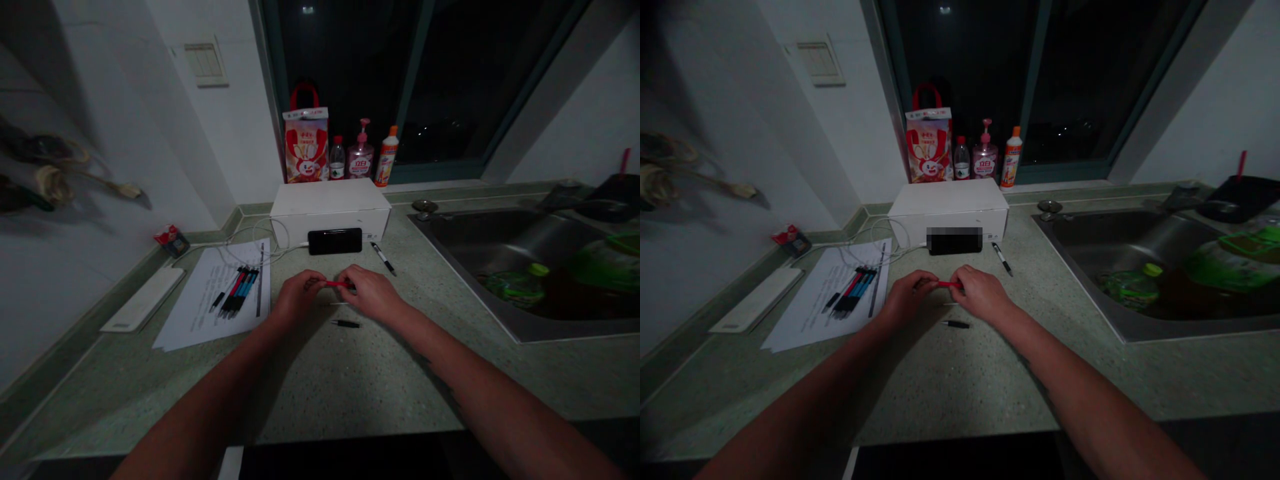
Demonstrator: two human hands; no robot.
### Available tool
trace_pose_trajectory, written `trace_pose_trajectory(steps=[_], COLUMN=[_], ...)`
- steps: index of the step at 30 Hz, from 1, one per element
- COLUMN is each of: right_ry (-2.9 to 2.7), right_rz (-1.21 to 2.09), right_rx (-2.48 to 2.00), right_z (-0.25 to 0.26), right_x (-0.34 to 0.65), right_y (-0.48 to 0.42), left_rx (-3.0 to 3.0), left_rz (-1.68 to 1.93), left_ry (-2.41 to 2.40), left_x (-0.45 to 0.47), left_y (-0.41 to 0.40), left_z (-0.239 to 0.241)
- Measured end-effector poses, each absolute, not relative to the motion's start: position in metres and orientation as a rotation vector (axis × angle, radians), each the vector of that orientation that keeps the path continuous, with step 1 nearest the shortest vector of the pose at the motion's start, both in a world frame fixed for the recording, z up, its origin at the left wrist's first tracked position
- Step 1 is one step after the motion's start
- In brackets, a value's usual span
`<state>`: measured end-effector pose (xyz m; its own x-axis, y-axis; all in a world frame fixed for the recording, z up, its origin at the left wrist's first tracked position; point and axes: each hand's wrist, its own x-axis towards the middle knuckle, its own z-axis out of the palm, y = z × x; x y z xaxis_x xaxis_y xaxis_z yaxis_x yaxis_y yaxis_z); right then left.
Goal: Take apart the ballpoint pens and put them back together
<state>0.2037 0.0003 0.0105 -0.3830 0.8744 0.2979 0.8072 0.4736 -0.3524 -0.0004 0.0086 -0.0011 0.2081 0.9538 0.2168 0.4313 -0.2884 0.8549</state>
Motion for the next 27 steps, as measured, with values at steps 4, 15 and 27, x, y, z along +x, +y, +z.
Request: trace_pose_trajectory(steps=[4, 15, 27], right_ry=[-2.296, -2.126, -1.944], right_rz=[0.212, 0.247, 0.148], right_rx=[-1.349, -1.365, -1.593], right_z=[0.0114, 0.0109, 0.0152], right_x=[0.2035, 0.2024, 0.2092], right_y=[-0.0014, 0.0000, 0.0047], left_rx=[1.770, 2.201, 2.510], left_rz=[1.021, 0.855, 0.506], left_ry=[1.267, 1.318, 1.322], left_x=[0.0000, -0.0023, -0.0006], left_y=[0.0086, 0.0079, 0.0048], left_z=[0.0001, -0.0032, 0.0038])
